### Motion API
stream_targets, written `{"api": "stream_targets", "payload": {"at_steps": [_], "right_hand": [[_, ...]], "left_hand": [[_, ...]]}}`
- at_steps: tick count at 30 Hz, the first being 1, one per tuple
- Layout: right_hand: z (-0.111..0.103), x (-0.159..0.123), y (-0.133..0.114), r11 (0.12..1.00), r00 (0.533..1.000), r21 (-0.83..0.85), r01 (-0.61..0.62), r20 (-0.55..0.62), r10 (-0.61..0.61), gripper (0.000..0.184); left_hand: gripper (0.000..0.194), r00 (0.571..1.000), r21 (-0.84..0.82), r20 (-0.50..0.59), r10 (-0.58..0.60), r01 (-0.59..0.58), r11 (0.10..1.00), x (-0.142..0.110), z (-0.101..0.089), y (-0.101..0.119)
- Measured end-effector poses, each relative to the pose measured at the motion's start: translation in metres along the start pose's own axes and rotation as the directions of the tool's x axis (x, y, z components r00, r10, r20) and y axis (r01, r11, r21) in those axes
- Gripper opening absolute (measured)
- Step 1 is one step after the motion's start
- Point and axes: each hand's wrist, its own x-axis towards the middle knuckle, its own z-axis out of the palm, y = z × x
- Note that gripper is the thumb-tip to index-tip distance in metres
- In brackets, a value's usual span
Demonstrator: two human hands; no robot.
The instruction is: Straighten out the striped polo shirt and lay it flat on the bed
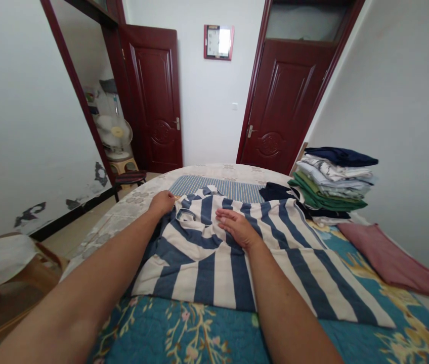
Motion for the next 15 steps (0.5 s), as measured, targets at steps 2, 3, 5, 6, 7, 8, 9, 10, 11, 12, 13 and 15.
{"api": "stream_targets", "payload": {"at_steps": [2,3,5,6,7,8,9,10,11,12,13,15], "right_hand": [[0.003,0.002,0.001,0.990,0.998,-0.131,0.053,0.022,-0.050,0.040],[0.005,0.003,0.001,0.970,0.995,-0.223,0.095,0.028,-0.091,0.035],[0.011,0.004,0.001,0.877,0.980,-0.440,0.193,0.048,-0.192,0.026],[0.016,0.004,0.001,0.804,0.969,-0.546,0.236,0.069,-0.237,0.022],[0.020,0.003,0.001,0.717,0.958,-0.644,0.267,0.098,-0.268,0.020],[0.025,0.002,0.001,0.625,0.951,-0.729,0.281,0.125,-0.281,0.020],[0.029,0.000,0.000,0.533,0.950,-0.800,0.276,0.141,-0.280,0.021],[0.035,-0.002,0.000,0.450,0.953,-0.857,0.252,0.138,-0.270,0.025],[0.040,-0.004,-0.001,0.380,0.960,-0.900,0.212,0.119,-0.253,0.030],[0.045,-0.006,-0.002,0.326,0.969,-0.931,0.164,0.089,-0.232,0.036],[0.050,-0.008,-0.004,0.289,0.977,-0.950,0.116,0.056,-0.207,0.042],[0.058,-0.012,-0.006,0.257,0.988,-0.965,0.057,0.019,-0.150,0.048]], "left_hand": [[0.016,0.999,0.095,-0.031,0.016,-0.013,0.995,-0.012,-0.011,0.004],[0.012,0.999,0.176,-0.035,0.026,-0.019,0.984,-0.021,-0.016,0.008],[0.010,0.997,0.373,0.011,0.073,-0.072,0.925,-0.046,-0.028,0.016],[0.015,0.994,0.498,0.073,0.079,-0.105,0.861,-0.060,-0.032,0.019],[0.021,0.987,0.585,0.144,0.066,-0.138,0.799,-0.076,-0.037,0.023],[0.026,0.977,0.639,0.208,0.048,-0.173,0.750,-0.091,-0.040,0.025],[0.029,0.967,0.670,0.254,0.031,-0.199,0.715,-0.105,-0.043,0.027],[0.033,0.959,0.690,0.283,0.014,-0.213,0.692,-0.117,-0.045,0.029],[0.035,0.956,0.704,0.295,0.001,-0.218,0.675,-0.127,-0.046,0.031],[0.037,0.957,0.719,0.291,-0.008,-0.214,0.661,-0.135,-0.046,0.033],[0.038,0.961,0.736,0.276,-0.012,-0.203,0.645,-0.141,-0.046,0.036],[0.038,0.968,0.771,0.252,-0.001,-0.201,0.604,-0.147,-0.043,0.041]]}}
